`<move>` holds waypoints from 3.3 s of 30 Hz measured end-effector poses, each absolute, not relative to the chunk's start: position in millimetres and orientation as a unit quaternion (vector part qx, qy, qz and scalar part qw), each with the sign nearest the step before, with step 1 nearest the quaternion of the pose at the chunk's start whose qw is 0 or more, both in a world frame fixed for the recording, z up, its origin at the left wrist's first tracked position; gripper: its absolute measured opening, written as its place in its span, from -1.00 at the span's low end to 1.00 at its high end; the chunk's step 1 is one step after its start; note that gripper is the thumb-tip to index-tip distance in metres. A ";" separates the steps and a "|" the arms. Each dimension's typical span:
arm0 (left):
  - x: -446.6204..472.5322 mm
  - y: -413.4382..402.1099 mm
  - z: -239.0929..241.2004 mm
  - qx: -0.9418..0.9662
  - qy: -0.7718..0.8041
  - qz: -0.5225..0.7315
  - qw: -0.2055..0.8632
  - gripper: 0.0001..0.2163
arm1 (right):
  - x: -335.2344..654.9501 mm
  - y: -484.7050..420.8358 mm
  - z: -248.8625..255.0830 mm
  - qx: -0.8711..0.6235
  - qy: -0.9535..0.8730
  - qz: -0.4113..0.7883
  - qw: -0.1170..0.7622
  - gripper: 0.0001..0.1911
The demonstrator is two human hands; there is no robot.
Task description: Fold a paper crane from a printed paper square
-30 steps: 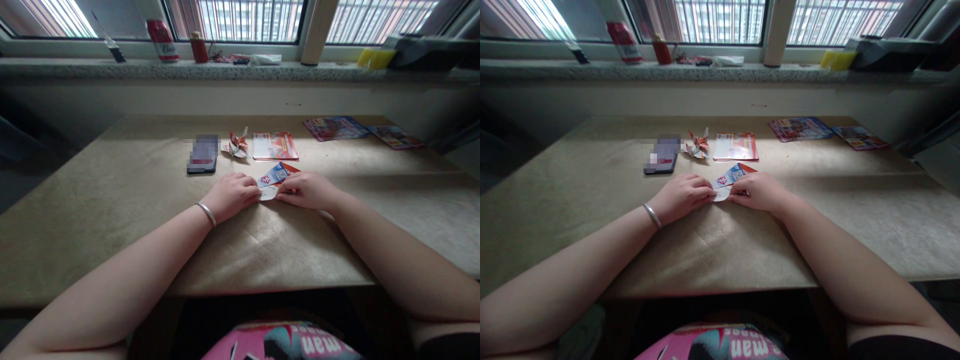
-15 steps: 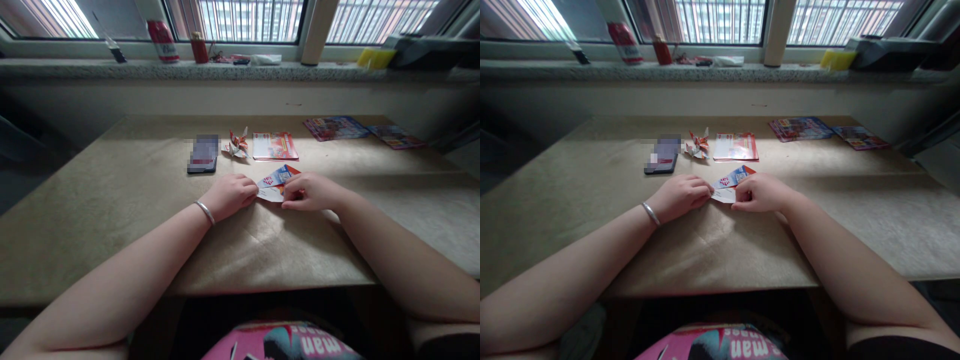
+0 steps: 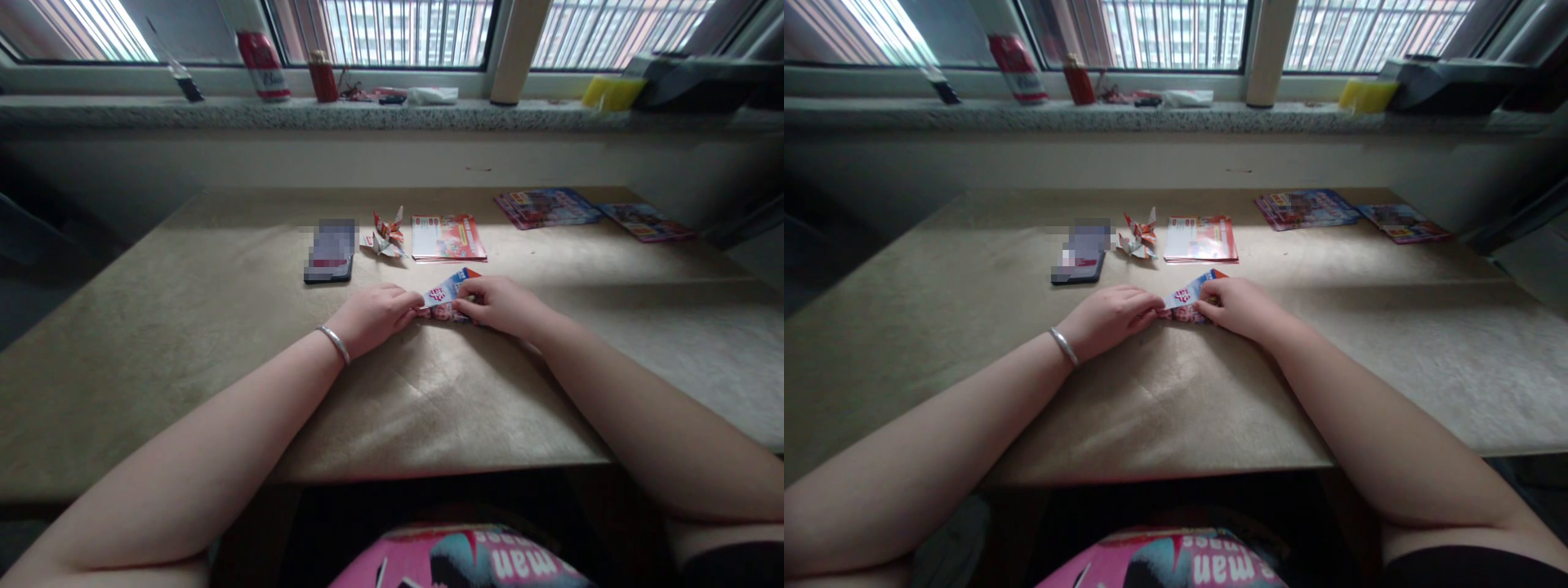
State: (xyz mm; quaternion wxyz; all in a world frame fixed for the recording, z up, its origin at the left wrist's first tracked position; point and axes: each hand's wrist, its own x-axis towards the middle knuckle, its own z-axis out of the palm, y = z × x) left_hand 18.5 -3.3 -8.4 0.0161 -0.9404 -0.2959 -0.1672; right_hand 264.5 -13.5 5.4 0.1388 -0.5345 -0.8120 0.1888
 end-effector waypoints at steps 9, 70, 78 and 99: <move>5.6 -3.8 -0.8 -0.962 -0.241 -0.129 0.001 -0.73 | 261.2 -8.3 -1.6 -0.592 -0.783 0.149 0.120 -0.78; 23.0 -18.5 4.1 -0.960 -0.268 -0.071 0.049 -0.65 | 251.0 -7.9 4.3 -0.563 -0.826 0.024 0.030 -0.75; 26.6 -18.7 2.5 -0.958 -0.271 -0.074 0.047 -0.63 | 234.8 -15.1 3.1 -0.548 -0.832 -0.084 0.028 -0.62; 16.4 -13.5 3.8 -0.964 -0.251 -0.082 0.028 -0.67 | 243.6 -6.7 2.9 -0.548 -0.835 0.027 0.038 -0.69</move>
